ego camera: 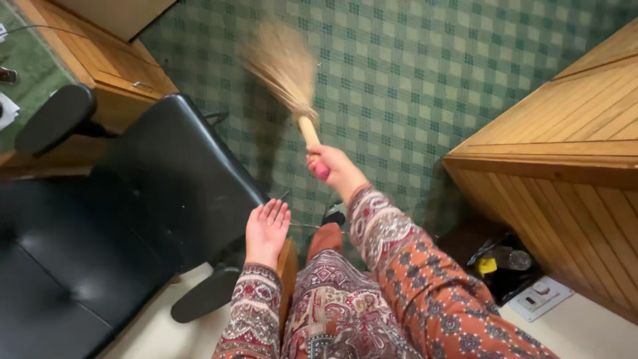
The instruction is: The person sweeps the floor of a bedroom using a traditional straw broom. They move around the room, sweeping under a bed, around a chair, and near a wardrobe, gathering debris into a pile.
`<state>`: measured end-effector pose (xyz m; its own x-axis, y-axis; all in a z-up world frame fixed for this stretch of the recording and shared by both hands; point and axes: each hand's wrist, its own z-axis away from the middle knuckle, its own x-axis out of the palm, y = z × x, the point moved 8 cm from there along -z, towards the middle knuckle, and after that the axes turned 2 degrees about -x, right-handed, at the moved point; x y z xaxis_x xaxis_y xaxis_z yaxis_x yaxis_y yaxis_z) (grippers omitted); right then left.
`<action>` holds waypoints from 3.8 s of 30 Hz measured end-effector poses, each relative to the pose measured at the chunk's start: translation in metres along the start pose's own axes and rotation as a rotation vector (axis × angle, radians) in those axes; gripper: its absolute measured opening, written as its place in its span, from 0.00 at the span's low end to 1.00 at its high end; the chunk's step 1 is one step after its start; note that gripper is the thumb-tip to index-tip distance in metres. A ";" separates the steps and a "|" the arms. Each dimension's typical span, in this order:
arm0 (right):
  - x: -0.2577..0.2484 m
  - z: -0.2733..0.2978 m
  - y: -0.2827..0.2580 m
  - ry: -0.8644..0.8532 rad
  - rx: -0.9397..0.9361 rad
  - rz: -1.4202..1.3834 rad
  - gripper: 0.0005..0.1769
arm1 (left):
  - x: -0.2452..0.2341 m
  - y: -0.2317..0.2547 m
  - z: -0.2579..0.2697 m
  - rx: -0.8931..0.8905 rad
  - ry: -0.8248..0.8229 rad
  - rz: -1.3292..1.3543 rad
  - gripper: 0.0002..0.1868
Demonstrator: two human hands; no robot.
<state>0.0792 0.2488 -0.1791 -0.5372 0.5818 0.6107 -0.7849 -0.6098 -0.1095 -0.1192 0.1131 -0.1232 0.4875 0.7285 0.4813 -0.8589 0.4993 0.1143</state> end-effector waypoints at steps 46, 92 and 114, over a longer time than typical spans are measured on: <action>0.188 0.212 0.065 -0.040 -0.110 -0.553 0.10 | 0.110 0.013 0.003 -0.047 -0.440 -0.141 0.25; -0.221 0.422 0.140 0.246 -0.520 -1.074 0.02 | 0.021 -0.300 0.103 -0.465 -0.202 -0.952 0.27; -0.523 0.483 0.339 0.486 -1.123 -1.530 0.13 | -0.060 -0.407 0.175 -0.694 -0.424 -1.163 0.16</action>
<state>0.2432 -0.5223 -0.1564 0.8006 0.3951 0.4505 -0.2986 0.9149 -0.2717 0.1736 -0.2153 -0.0466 0.6620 -0.3824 0.6447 0.3035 0.9232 0.2359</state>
